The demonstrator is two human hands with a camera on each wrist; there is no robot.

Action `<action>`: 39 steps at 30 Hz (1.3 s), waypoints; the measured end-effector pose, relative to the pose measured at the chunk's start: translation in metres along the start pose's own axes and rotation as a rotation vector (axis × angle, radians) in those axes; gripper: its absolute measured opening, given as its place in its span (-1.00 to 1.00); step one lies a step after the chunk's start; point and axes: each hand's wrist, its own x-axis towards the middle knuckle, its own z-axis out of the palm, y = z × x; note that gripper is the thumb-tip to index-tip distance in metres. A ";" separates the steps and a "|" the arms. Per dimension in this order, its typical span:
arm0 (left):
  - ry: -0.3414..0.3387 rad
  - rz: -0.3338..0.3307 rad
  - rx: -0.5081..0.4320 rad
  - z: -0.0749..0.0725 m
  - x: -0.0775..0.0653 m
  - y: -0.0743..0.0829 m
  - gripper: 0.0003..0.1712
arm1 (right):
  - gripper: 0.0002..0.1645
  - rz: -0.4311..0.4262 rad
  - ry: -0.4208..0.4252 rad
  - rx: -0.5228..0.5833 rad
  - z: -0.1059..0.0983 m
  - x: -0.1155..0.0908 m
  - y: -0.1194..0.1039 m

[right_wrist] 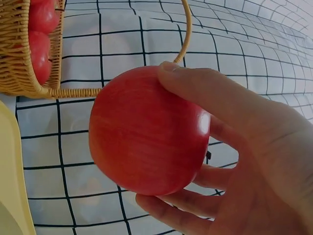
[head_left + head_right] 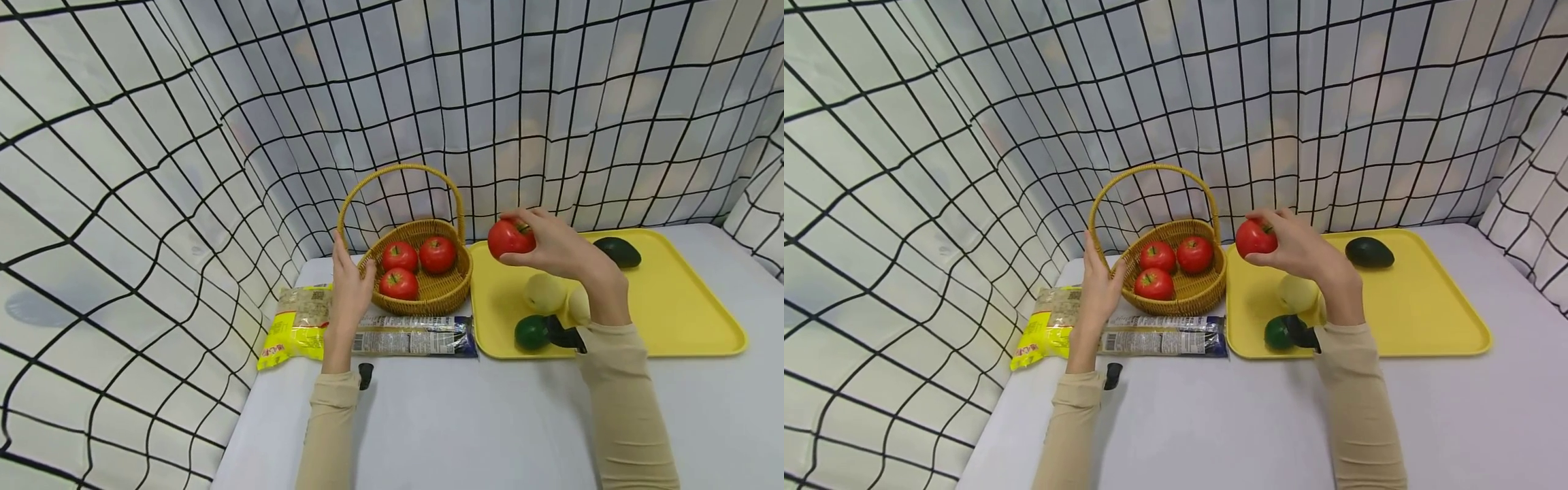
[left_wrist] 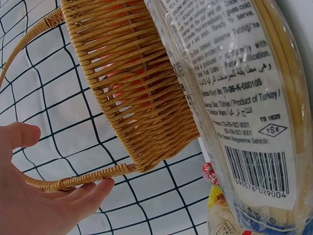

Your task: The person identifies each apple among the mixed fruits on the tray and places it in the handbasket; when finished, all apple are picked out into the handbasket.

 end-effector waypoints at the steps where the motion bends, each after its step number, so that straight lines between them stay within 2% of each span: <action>1: 0.000 -0.002 0.001 -0.001 0.000 0.000 0.03 | -0.12 -0.004 0.001 0.005 0.002 0.001 -0.002; 14: -0.011 0.009 -0.008 -0.003 0.001 0.000 0.03 | -0.12 -0.071 0.027 0.011 0.025 0.015 -0.019; 25: -0.007 0.000 0.022 -0.005 0.002 0.000 0.03 | -0.12 -0.160 0.134 0.039 0.053 0.033 -0.023; 32: -0.007 -0.007 0.014 -0.007 0.001 -0.001 0.02 | -0.13 -0.221 0.154 0.005 0.074 0.045 -0.028; 39: -0.022 -0.021 -0.004 -0.006 0.000 0.000 0.03 | -0.14 -0.222 0.140 -0.023 0.089 0.054 -0.026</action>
